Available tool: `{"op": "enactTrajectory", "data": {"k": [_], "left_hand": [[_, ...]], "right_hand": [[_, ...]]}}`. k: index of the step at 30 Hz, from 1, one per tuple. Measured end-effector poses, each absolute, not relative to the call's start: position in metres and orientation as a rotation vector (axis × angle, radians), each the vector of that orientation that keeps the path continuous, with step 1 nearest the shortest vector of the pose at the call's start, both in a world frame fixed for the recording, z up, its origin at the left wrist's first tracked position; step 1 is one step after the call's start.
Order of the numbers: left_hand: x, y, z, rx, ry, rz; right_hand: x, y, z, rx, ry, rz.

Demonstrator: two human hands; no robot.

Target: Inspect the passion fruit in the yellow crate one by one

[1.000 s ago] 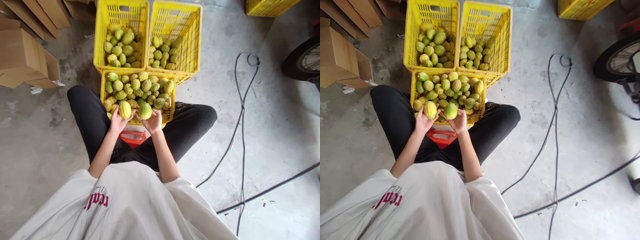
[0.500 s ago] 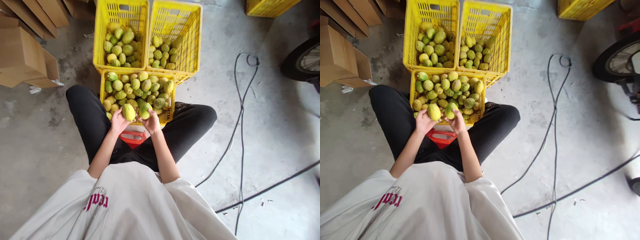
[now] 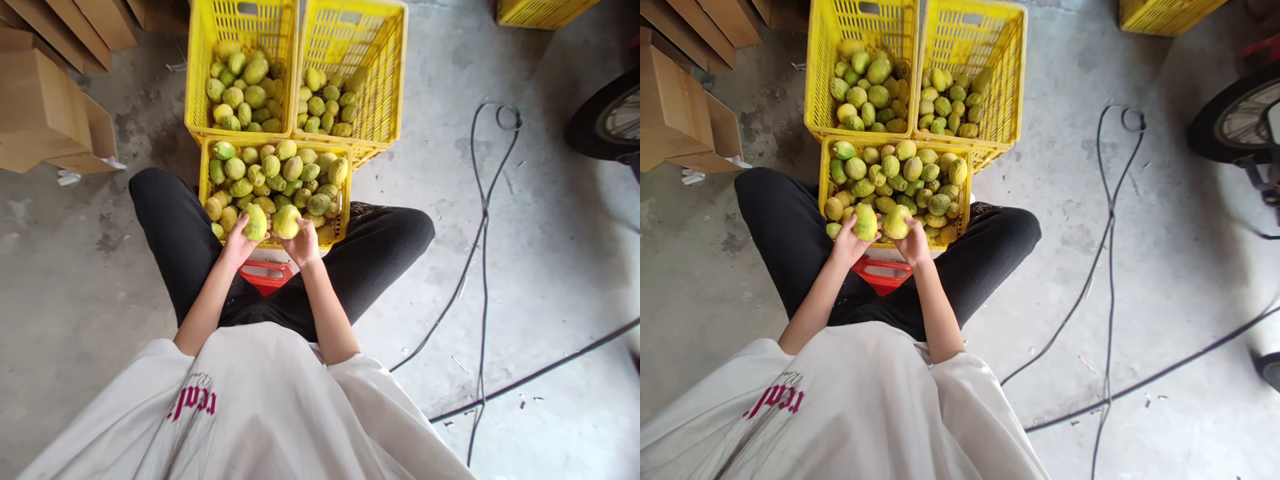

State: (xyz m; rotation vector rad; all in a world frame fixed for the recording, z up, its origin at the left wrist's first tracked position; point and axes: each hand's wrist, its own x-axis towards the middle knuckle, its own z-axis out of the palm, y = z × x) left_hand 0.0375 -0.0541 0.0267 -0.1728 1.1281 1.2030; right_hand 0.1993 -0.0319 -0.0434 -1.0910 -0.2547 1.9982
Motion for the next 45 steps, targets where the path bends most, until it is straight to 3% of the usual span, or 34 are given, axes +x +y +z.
{"op": "enactTrajectory", "data": {"k": [15,25,39,45], "left_hand": [[0.032,-0.058,-0.008,-0.147,1.142,1.234],[0.032,-0.056,-0.005,-0.112,1.1,1.297],[0.029,-0.06,-0.019,-0.059,1.168,1.223],[0.031,-0.058,-0.006,-0.173,1.07,1.283]], "right_hand": [[0.201,-0.035,-0.051,-1.014,-0.328,1.95],[0.2,-0.027,-0.05,-0.995,-0.083,1.909],[0.194,-0.036,-0.044,-1.135,-0.218,1.936],[0.189,-0.028,-0.048,-1.148,0.047,1.868]]}}
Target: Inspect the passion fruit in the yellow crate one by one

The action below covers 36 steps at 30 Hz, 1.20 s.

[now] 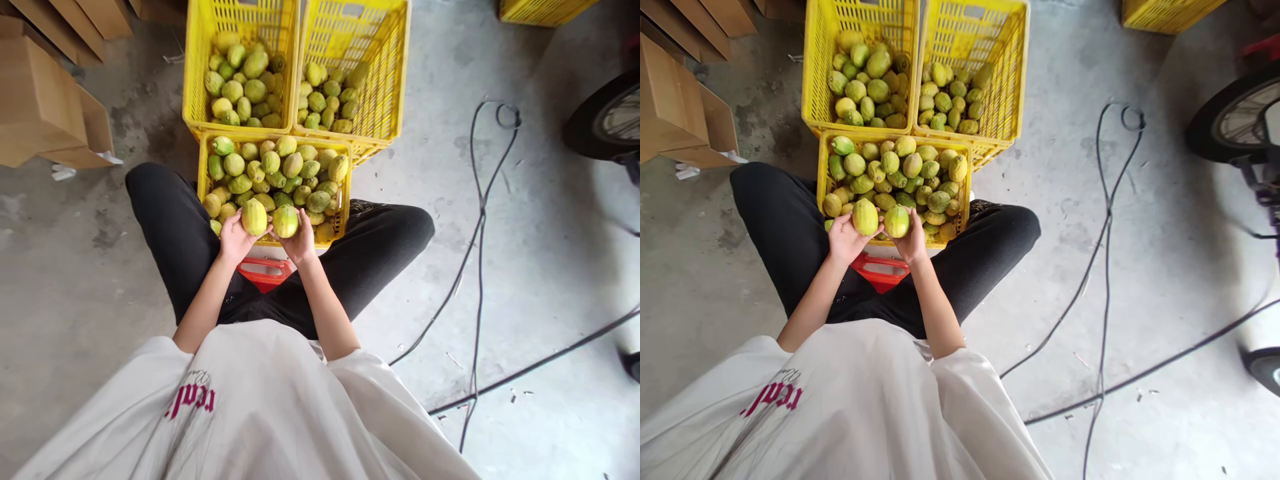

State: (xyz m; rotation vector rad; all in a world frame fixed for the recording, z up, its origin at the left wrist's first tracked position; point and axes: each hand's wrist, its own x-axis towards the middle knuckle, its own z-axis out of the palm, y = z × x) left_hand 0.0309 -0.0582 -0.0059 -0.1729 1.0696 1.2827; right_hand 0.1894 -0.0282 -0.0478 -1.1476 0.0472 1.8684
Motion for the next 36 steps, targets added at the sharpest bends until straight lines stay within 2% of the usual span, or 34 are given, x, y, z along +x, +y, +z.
{"op": "enactTrajectory", "data": {"k": [9,22,28,36], "left_hand": [[0.037,-0.054,0.008,-0.173,1.191,1.287],[0.031,-0.06,-0.025,-0.063,1.191,1.214],[0.028,-0.06,-0.019,-0.08,1.159,1.313],[0.032,-0.061,-0.01,-0.061,1.126,1.258]], "right_hand": [[0.194,-0.034,-0.054,-1.031,-0.069,1.902],[0.181,-0.032,-0.046,-1.061,-0.092,1.954],[0.18,-0.03,-0.046,-1.059,-0.062,1.925],[0.192,-0.033,-0.053,-1.153,-0.035,1.896]]}}
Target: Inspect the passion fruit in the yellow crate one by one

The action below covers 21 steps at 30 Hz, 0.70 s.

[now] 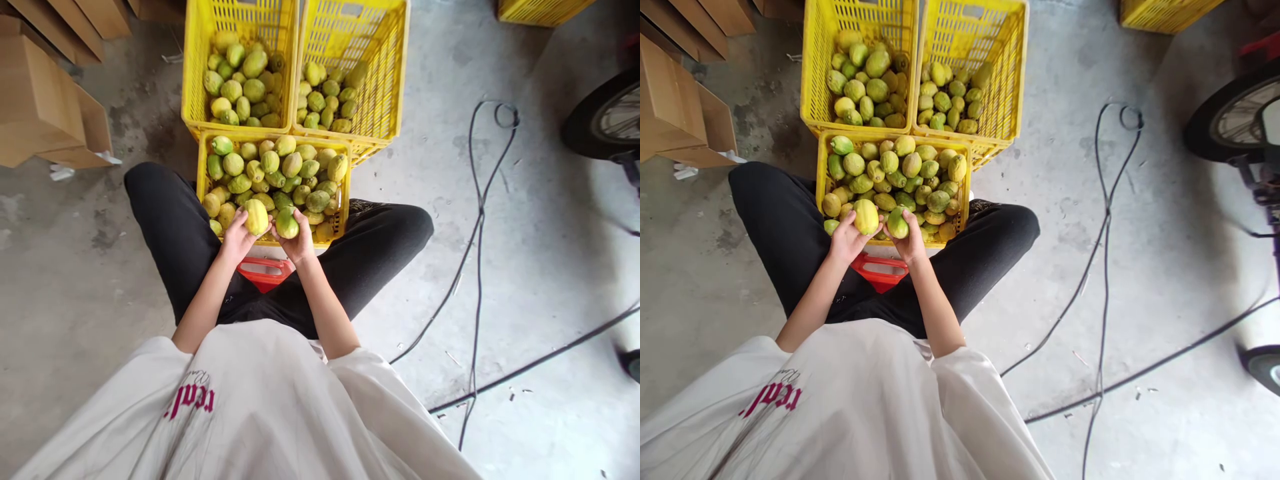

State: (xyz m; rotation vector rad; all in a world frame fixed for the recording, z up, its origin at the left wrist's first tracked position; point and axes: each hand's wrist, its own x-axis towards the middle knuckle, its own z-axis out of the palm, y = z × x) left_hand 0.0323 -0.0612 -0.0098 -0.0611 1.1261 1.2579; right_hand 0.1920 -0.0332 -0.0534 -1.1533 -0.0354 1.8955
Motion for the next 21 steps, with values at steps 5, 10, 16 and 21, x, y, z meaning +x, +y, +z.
{"op": "enactTrajectory", "data": {"k": [5,10,16,21], "left_hand": [[0.033,-0.062,-0.009,0.009,1.117,1.151],[0.035,-0.061,-0.012,0.0,1.108,1.162],[0.034,-0.059,-0.014,-0.043,1.129,1.235],[0.031,-0.06,-0.007,-0.065,1.12,1.294]], "right_hand": [[0.19,-0.035,-0.05,-1.143,-0.032,1.904],[0.19,-0.032,-0.05,-1.12,-0.027,1.904],[0.19,-0.032,-0.045,-1.104,0.033,1.91],[0.189,-0.032,-0.038,-1.098,0.008,1.86]]}}
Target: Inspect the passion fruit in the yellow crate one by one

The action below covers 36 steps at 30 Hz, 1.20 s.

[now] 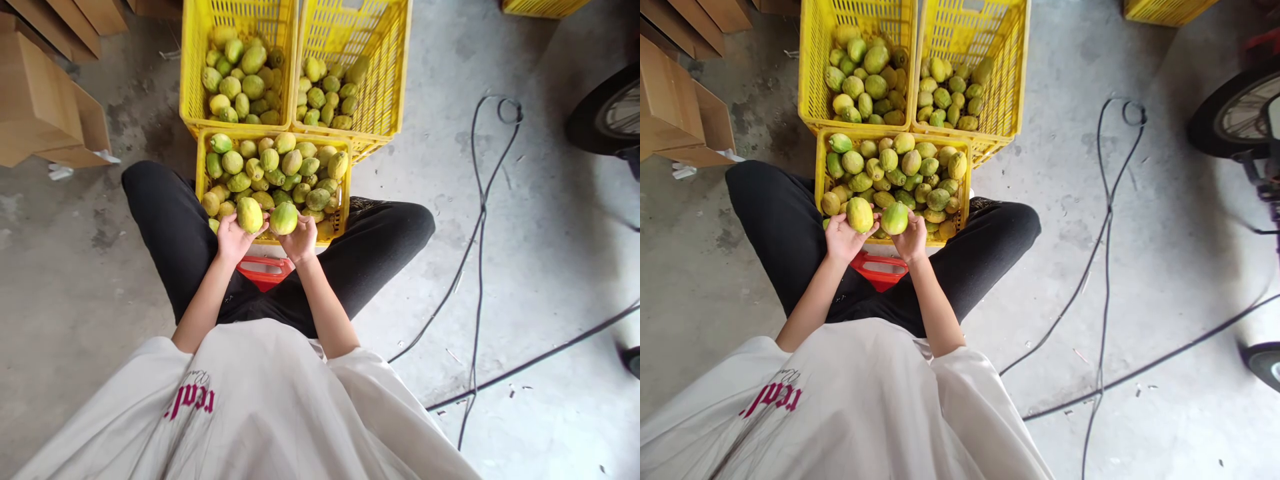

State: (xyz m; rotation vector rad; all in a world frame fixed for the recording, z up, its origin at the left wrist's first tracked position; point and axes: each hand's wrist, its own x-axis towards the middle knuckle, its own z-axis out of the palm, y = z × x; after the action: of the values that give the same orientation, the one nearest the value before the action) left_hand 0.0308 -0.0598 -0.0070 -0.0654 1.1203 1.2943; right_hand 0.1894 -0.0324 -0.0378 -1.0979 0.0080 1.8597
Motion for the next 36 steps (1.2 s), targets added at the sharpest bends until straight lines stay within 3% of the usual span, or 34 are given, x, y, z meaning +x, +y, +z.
{"op": "enactTrajectory", "data": {"k": [36], "left_hand": [[0.035,-0.062,-0.011,-0.156,1.05,1.284]], "right_hand": [[0.19,-0.035,-0.037,-0.983,0.004,1.865]]}}
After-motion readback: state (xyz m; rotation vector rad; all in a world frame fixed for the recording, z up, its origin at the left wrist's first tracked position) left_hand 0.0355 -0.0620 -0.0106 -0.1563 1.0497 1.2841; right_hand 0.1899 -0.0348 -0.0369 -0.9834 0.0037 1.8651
